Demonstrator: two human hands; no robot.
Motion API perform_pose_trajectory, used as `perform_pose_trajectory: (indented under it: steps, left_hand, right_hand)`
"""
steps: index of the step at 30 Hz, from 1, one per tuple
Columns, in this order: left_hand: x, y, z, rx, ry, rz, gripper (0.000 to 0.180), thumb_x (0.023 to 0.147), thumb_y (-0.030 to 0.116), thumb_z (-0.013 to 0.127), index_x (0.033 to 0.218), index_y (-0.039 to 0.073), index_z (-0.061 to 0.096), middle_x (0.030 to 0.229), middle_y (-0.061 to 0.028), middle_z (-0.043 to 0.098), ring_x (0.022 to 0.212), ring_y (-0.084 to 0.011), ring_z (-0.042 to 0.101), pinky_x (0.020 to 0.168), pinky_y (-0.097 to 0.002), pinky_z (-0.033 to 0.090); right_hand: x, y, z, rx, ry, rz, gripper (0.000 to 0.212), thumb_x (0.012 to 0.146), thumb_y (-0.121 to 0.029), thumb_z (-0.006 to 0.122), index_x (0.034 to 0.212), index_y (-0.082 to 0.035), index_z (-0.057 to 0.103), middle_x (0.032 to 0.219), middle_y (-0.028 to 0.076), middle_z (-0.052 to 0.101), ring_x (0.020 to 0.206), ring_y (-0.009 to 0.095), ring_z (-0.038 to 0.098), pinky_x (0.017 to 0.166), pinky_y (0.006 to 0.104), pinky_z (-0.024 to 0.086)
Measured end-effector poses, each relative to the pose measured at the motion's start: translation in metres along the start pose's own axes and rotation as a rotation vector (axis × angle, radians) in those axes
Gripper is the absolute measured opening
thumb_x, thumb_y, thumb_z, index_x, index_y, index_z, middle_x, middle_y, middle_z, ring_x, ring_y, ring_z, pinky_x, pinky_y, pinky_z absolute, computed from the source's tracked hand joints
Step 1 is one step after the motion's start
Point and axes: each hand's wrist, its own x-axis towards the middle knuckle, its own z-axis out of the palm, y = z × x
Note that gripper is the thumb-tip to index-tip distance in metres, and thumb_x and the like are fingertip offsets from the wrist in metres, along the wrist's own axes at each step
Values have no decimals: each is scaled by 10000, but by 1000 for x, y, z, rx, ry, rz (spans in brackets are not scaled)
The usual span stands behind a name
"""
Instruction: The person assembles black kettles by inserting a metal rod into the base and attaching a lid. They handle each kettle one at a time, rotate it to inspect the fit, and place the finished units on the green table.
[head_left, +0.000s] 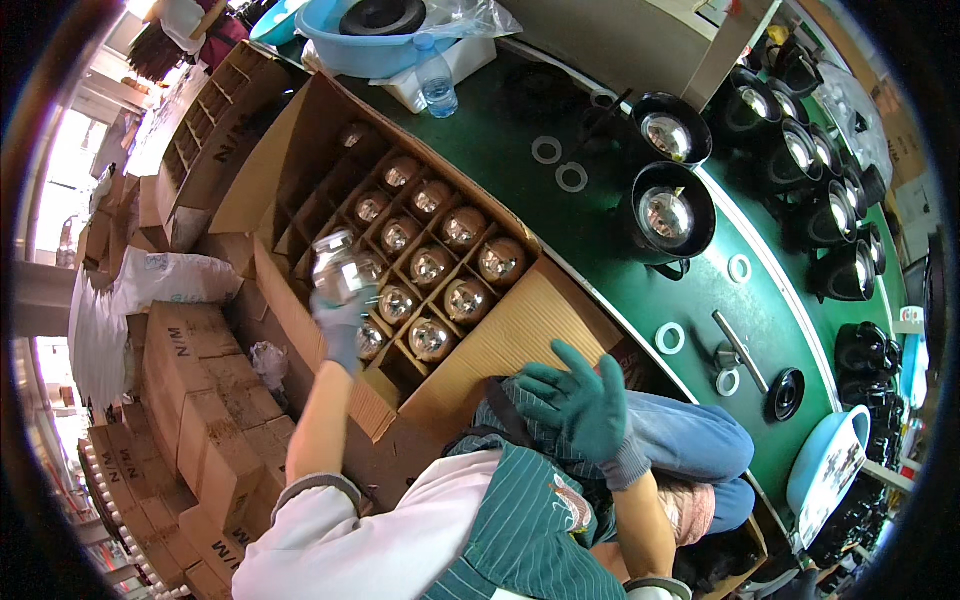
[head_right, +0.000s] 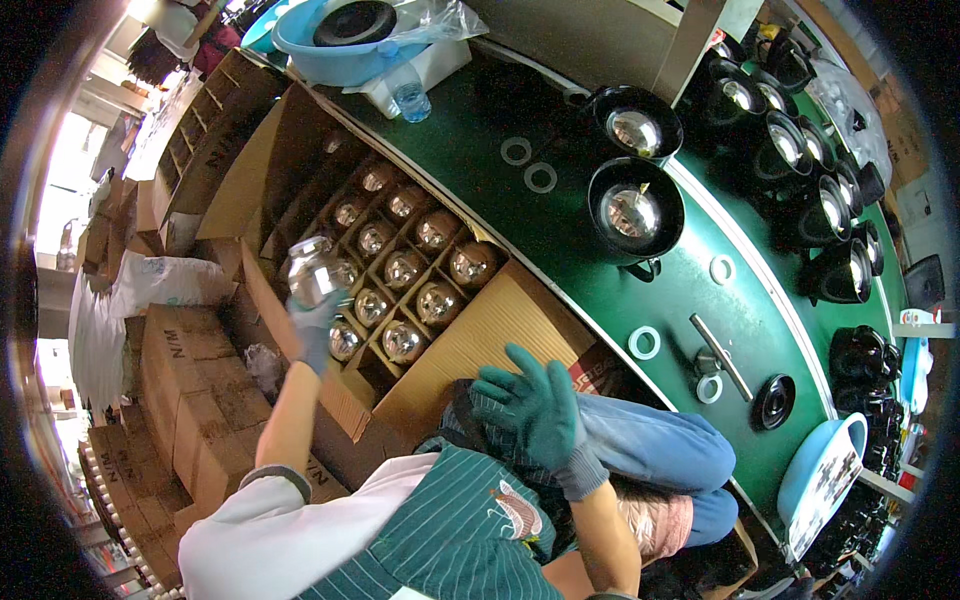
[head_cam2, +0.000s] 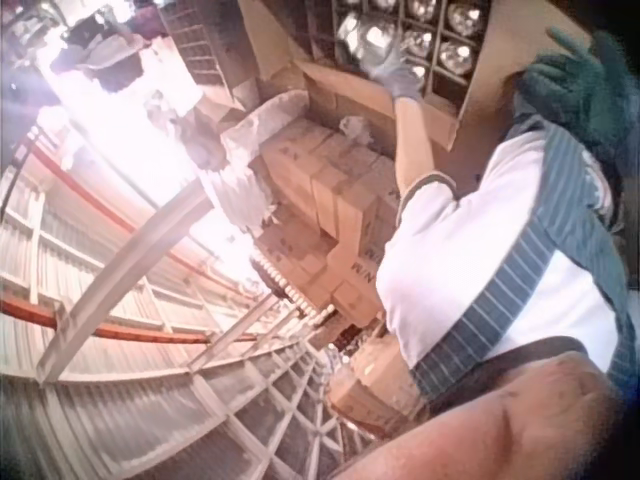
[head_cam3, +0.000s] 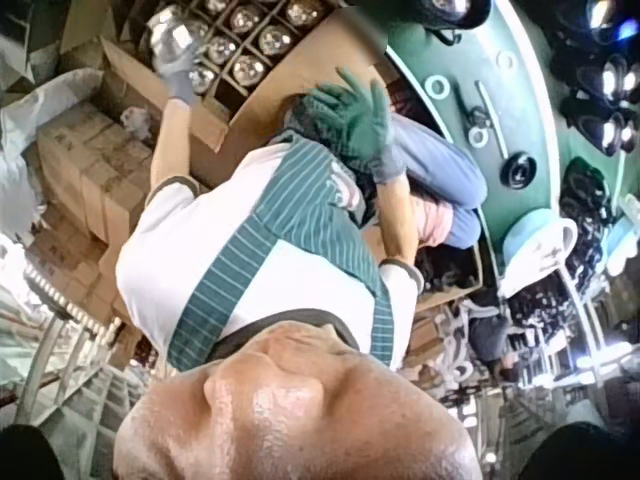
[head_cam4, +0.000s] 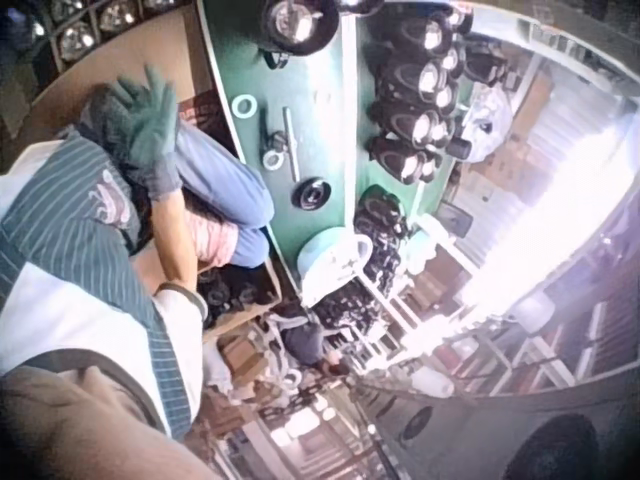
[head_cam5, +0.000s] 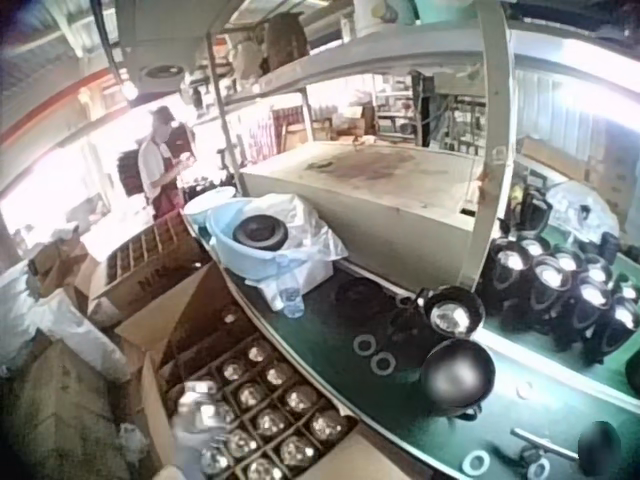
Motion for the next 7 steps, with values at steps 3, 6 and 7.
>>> perform_pose_trajectory:
  steps: [3,6,7]
  left_hand:
    - [75,-32,-93,727,276,-138,1189,605,242,971,1571,91,294,1452,-205,355,1278,-396,494,1088,-486,475]
    - [115,-11,-103,1469,143,-76,1193,606,232,972,1585,222,290,1419,-174,406,1303,-395,480,1061,-525,495]
    - [133,-8,-104,1554,51,-5,1176,647,215,953,1598,226,261,1501,-134,385,1395,-379,420,1107,-531,469]
  right_hand:
    - [-22,-6,-12,-106,39,-101,817,1017,-724,331,1589,-142,371,1486,222,519,1357,373,517,1125,556,407]
    - [-32,-1,-34,-43,1,-156,771,1042,-690,288,1601,-164,364,1532,229,489,1419,393,471,1143,583,389]
    - [-35,1,-34,-35,49,-147,783,1034,-699,302,1611,-173,347,1538,225,484,1434,400,453,1169,599,360]
